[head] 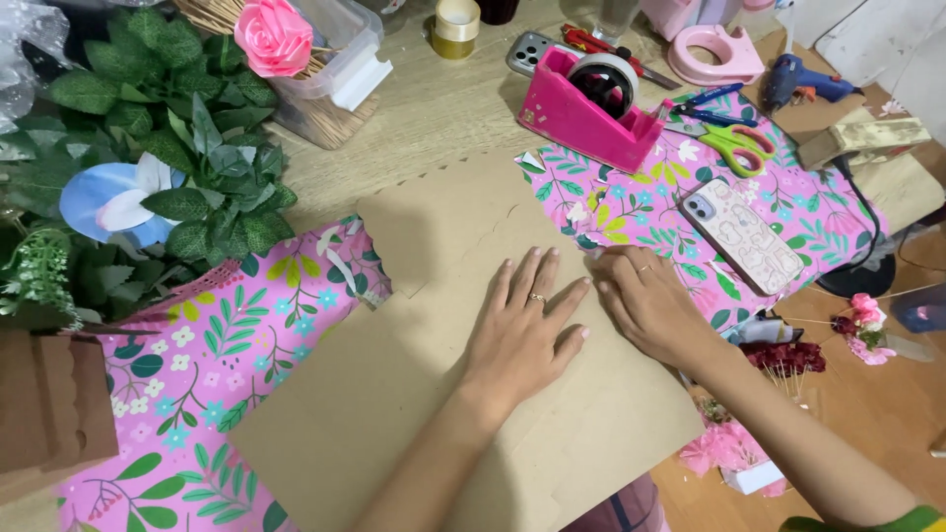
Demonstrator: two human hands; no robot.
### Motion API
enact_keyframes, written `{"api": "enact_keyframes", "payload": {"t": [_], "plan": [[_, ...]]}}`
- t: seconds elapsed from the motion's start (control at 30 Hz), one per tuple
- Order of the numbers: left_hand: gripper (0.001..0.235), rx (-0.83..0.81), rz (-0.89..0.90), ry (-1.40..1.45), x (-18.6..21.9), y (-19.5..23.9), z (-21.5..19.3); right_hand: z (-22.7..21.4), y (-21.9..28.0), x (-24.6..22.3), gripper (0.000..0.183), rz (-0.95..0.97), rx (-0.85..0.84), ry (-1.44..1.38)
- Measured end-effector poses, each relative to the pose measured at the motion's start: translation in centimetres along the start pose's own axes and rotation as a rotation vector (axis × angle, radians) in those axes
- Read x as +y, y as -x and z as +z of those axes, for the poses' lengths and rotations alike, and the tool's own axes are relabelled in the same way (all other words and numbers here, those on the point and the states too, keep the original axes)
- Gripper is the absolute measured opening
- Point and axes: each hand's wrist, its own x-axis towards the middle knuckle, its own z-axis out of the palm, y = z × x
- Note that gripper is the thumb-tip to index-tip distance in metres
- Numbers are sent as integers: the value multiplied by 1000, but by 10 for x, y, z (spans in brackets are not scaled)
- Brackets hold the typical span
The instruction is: Folding and assembling a cardboard box from a flat cutout on a craft table.
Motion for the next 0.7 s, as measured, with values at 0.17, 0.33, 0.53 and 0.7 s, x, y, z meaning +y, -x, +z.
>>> {"api": "enact_keyframes", "payload": {"t": [0.17, 0.33, 0.53, 0.7], "plan": [[67, -11, -24, -12, 2, -2, 5, -25, -34, -25, 49, 268, -352, -195], [71, -4, -20, -18, 2, -1, 2, -16, -55, -22, 59, 393, -418, -298], [73, 3, -10, -35, 2, -1, 6, 3, -78, -15, 64, 441, -347, -291], [75, 37, -25, 14, -2, -4, -4, 11, -92, -12, 61, 389, -245, -243]]}}
